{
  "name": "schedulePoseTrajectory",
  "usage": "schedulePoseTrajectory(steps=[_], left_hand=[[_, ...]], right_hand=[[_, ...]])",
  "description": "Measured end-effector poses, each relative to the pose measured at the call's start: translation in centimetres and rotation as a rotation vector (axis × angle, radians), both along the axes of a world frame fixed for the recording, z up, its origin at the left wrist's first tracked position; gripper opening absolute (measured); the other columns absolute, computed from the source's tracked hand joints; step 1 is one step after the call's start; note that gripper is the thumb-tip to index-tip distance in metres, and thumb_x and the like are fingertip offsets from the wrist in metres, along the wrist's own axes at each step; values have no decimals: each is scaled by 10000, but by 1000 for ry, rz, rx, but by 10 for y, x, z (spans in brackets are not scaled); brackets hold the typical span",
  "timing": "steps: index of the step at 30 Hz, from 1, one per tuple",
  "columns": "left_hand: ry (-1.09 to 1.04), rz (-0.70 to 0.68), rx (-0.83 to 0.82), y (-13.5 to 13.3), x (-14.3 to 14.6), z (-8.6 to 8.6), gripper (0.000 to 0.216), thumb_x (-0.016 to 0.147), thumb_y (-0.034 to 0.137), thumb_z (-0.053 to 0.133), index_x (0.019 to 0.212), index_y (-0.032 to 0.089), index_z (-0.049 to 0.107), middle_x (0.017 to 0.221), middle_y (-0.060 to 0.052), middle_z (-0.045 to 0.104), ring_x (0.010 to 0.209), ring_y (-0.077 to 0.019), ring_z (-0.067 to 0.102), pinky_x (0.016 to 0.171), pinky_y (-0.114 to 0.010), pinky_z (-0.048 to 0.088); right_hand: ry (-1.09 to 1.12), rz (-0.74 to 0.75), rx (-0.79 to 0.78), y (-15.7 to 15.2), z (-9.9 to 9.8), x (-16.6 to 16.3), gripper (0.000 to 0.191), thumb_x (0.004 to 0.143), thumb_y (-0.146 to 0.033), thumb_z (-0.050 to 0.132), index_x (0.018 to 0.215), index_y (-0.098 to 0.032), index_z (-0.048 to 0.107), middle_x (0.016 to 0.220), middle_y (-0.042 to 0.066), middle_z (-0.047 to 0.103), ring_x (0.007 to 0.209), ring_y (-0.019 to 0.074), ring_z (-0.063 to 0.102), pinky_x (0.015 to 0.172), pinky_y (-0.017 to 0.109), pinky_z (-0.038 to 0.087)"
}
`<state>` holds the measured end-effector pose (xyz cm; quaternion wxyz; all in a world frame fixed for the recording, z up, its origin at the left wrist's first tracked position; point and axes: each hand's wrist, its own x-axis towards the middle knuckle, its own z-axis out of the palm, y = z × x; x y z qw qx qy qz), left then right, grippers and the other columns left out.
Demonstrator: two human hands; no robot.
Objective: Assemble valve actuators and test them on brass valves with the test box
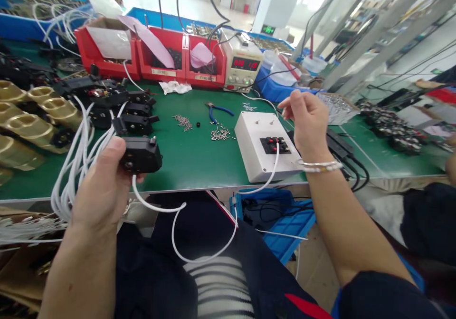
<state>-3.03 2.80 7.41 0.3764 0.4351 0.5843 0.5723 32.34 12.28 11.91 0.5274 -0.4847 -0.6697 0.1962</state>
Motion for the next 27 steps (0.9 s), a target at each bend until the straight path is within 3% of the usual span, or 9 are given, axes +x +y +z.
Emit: schedulePoseTrajectory(steps=[2, 3, 5, 6, 10, 14, 17, 22, 27], left_hand=[[387, 39, -55, 7, -5, -4, 361, 897, 540, 612, 993, 196, 661, 918, -40, 667, 884, -237, 640, 787, -403, 546], [536, 48, -77, 12, -5, -8, 371, 849, 526, 673, 989, 182, 676, 983, -65, 674, 997, -292, 634, 939, -499, 509], [675, 32, -58, 22, -1, -21, 409, 788, 505, 735, 1017, 168, 694, 1131, -113, 668, 1202, -379, 567, 1106, -603, 377], [738, 17, -16, 27, 2, -27, 420, 806, 503, 713, 1059, 169, 698, 1190, -127, 661, 1263, -392, 535, 1130, -603, 355], [960, -14, 201, 29, 20, -44, 512, 877, 484, 664, 1271, 158, 657, 1385, -201, 612, 1317, -428, 518, 1098, -585, 416], [861, 5, 358, -6, 46, -40, 357, 924, 419, 657, 1180, 169, 650, 1349, -174, 636, 1318, -360, 547, 1111, -525, 451], [655, -203, 288, -47, 71, -41, 186, 964, 346, 596, 1046, 186, 646, 1109, -99, 713, 1108, -246, 684, 987, -414, 567], [36, -590, -137, -89, 98, -33, 234, 940, 340, 623, 1129, 203, 644, 1079, -60, 773, 1027, -174, 759, 921, -301, 620], [-32, -601, -88, -97, 99, 1, 107, 930, 193, 598, 880, 237, 682, 698, 72, 701, 642, -51, 700, 641, -98, 561]], right_hand=[[-87, 290, -234, -41, 6, 6, 613, 971, -721, 508, 775, -162, 666, 784, 42, 635, 615, 101, 506, 619, 249, 417], [-175, 420, -383, -62, 4, 8, 545, 907, -665, 667, 744, -147, 707, 703, 44, 635, 591, 119, 547, 587, 252, 428], [-429, 673, -887, -96, -12, 9, 409, 885, -545, 754, 837, -140, 778, 654, 35, 648, 552, 134, 582, 538, 241, 415], [-521, 661, -1088, -108, -27, 8, 371, 878, -504, 765, 883, -133, 784, 675, 43, 665, 570, 148, 598, 557, 247, 424], [-407, 269, -1024, -120, -116, -14, 351, 822, -363, 796, 1034, -92, 725, 877, 107, 707, 739, 194, 621, 669, 274, 456], [-127, 245, -892, -115, -167, -48, 385, 896, -468, 697, 975, -91, 694, 905, 123, 700, 806, 203, 652, 747, 298, 513], [104, 333, -765, -129, -152, -67, 465, 910, -575, 661, 890, -113, 703, 822, 84, 685, 755, 174, 647, 746, 288, 535], [455, 405, -555, -167, -86, -79, 326, 972, -485, 684, 1006, -166, 741, 884, 49, 710, 720, 114, 653, 716, 233, 561], [740, 503, -354, -179, -56, -90, 112, 994, -199, 687, 1023, -232, 790, 986, 27, 717, 698, 60, 636, 688, 168, 563]])
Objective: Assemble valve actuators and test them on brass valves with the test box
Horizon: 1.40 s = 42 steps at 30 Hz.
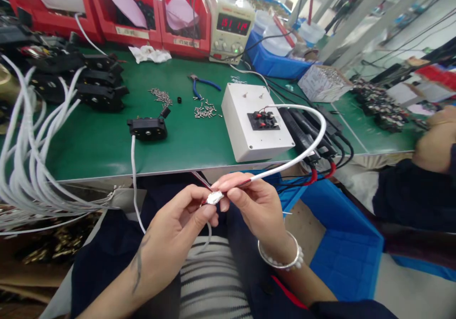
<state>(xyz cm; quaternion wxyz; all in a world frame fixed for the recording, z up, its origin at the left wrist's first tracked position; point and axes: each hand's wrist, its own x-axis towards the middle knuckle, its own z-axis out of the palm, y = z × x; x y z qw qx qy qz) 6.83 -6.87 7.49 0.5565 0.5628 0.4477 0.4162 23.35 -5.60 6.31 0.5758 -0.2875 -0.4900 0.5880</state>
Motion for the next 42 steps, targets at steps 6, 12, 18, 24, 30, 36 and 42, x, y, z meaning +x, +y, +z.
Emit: schedulePoseTrajectory(steps=[6, 12, 18, 24, 30, 36, 42], left_hand=[[373, 247, 325, -10, -8, 3, 152, 981, 270, 615, 1124, 282, 665, 854, 76, 730, 674, -38, 698, 600, -76, 528], [461, 217, 594, -8, -13, 3, 73, 1000, 237, 607, 1069, 239, 632, 914, 78, 695, 734, -14, 652, 706, -60, 517], [386, 221, 702, -6, -16, 2, 196, 933, 123, 690, 1107, 189, 630, 984, 42, 692, 821, -37, 646, 705, -97, 518], [484, 216, 746, -8, -17, 6, 229, 933, 80, 683, 1119, 197, 619, 999, 33, 712, 876, -46, 678, 824, -127, 545], [440, 196, 693, -7, -18, 5, 204, 941, 100, 679, 1099, 218, 627, 988, 39, 716, 867, -56, 680, 782, -139, 546], [351, 176, 564, -10, -18, 3, 191, 951, 138, 669, 1100, 254, 643, 977, 73, 700, 832, -45, 659, 718, -135, 518], [397, 170, 549, -11, -21, 6, 140, 975, 192, 647, 1090, 272, 651, 971, 76, 714, 833, -50, 666, 698, -129, 523]], right_hand=[[-98, -86, 90, 1, 8, -6, 138, 958, -133, 714, 1003, -228, 804, 896, 12, 662, 723, 55, 617, 696, 142, 542], [-49, -5, -19, -4, 17, -10, 117, 940, -141, 737, 995, -224, 798, 913, 15, 668, 710, 50, 626, 658, 132, 535], [-78, -40, -159, -8, 22, -13, 111, 892, -250, 807, 858, -163, 748, 774, 12, 672, 617, 63, 597, 575, 136, 505], [-26, 0, -271, -12, 19, -12, 89, 915, -190, 775, 846, -171, 722, 754, -7, 693, 581, 28, 576, 564, 83, 481], [-28, 12, -338, -11, 23, -14, 152, 848, -155, 825, 809, -150, 678, 704, -10, 675, 546, 28, 546, 529, 78, 456], [-118, 58, -252, -11, 23, -11, 268, 950, -310, 735, 772, -140, 631, 658, -14, 598, 554, 30, 494, 527, 91, 409], [-123, 109, -188, -13, 19, -11, 312, 1012, -305, 610, 746, -143, 623, 651, -10, 548, 545, 47, 438, 504, 138, 353]])
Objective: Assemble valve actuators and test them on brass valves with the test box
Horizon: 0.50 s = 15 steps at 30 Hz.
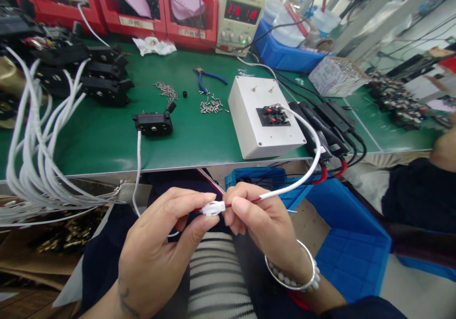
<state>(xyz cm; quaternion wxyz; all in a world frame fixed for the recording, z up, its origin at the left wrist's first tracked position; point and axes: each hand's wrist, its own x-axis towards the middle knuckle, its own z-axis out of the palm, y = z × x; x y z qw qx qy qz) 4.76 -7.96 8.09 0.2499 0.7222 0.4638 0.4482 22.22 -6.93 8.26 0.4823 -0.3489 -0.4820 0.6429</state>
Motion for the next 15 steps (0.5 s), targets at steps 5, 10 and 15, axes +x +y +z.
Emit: schedulePoseTrajectory(steps=[5, 10, 15], left_hand=[[-1, -24, -17, -1, -1, 0, 152, 968, 184, 652, 1090, 275, 653, 982, 74, 726, 852, -55, 681, 707, -130, 532], [0, -26, -24, -2, -2, 0, 153, 965, 181, 649, 1080, 281, 661, 971, 76, 735, 847, -58, 684, 709, -129, 533], [7, -3, -14, 1, 0, 2, 151, 953, 177, 655, 1066, 276, 663, 934, 75, 739, 766, -49, 667, 642, -112, 520]], right_hand=[[-75, 28, 6, 1, 5, 1, 290, 972, -265, 620, 706, -153, 594, 615, -8, 506, 559, 77, 414, 506, 185, 327], [-128, -6, 22, 0, 7, 1, 285, 956, -253, 600, 687, -162, 581, 574, -14, 468, 533, 86, 389, 476, 202, 304], [-158, -19, 51, 1, 5, 0, 279, 941, -225, 599, 673, -154, 572, 577, -22, 482, 535, 69, 399, 495, 179, 323]])
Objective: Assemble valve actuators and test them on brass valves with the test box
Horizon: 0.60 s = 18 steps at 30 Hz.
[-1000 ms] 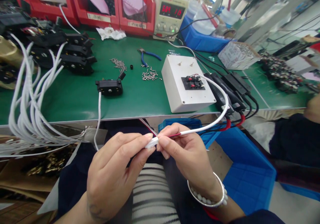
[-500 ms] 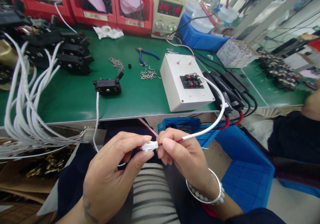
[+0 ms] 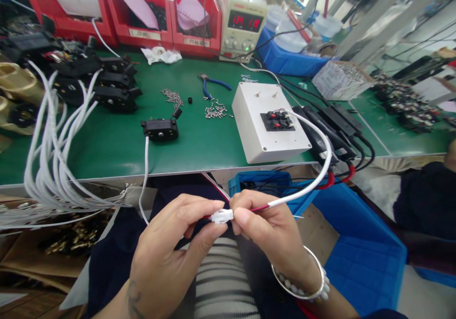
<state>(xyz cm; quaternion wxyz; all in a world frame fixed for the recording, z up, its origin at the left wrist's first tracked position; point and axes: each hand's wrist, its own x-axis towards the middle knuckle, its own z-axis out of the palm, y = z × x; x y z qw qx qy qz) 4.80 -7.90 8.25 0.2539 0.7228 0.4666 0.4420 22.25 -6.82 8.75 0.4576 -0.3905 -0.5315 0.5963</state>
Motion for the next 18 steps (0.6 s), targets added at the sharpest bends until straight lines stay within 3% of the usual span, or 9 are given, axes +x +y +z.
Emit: schedulePoseTrajectory(steps=[3, 8, 12, 16, 18], left_hand=[[-8, 1, 12, 2, 1, 1, 110, 959, 197, 657, 1045, 264, 667, 899, 76, 738, 721, -40, 658, 621, -101, 514], [26, -11, 16, 0, 2, 1, 76, 978, 222, 646, 1039, 262, 665, 900, 75, 765, 779, -58, 703, 766, -126, 562], [21, 5, 26, -3, 0, -3, 78, 979, 221, 647, 1032, 273, 670, 914, 93, 771, 790, -46, 709, 780, -107, 552], [27, 219, -16, -3, -11, -9, 132, 954, 274, 688, 1083, 295, 711, 969, 86, 773, 800, -67, 719, 737, -123, 563], [30, 288, -61, -4, -16, -11, 140, 944, 298, 703, 1082, 309, 727, 989, 88, 775, 772, -73, 715, 707, -135, 565]], right_hand=[[-35, -26, 11, 1, -1, 0, 275, 919, -219, 596, 654, -156, 566, 586, -13, 506, 546, 75, 419, 501, 176, 339], [-81, -64, 38, 0, 0, -3, 285, 903, -227, 602, 628, -163, 566, 574, -3, 517, 540, 93, 433, 490, 197, 343], [-63, -78, 65, 0, -1, -1, 284, 908, -220, 611, 631, -166, 574, 569, -7, 514, 535, 97, 431, 500, 221, 334], [94, -280, 81, 1, -2, 9, 308, 911, -177, 590, 606, -175, 553, 559, -21, 446, 544, 99, 392, 547, 248, 335], [97, -305, 84, 1, -1, 10, 301, 918, -172, 591, 618, -176, 567, 570, -21, 448, 552, 99, 395, 552, 249, 336]])
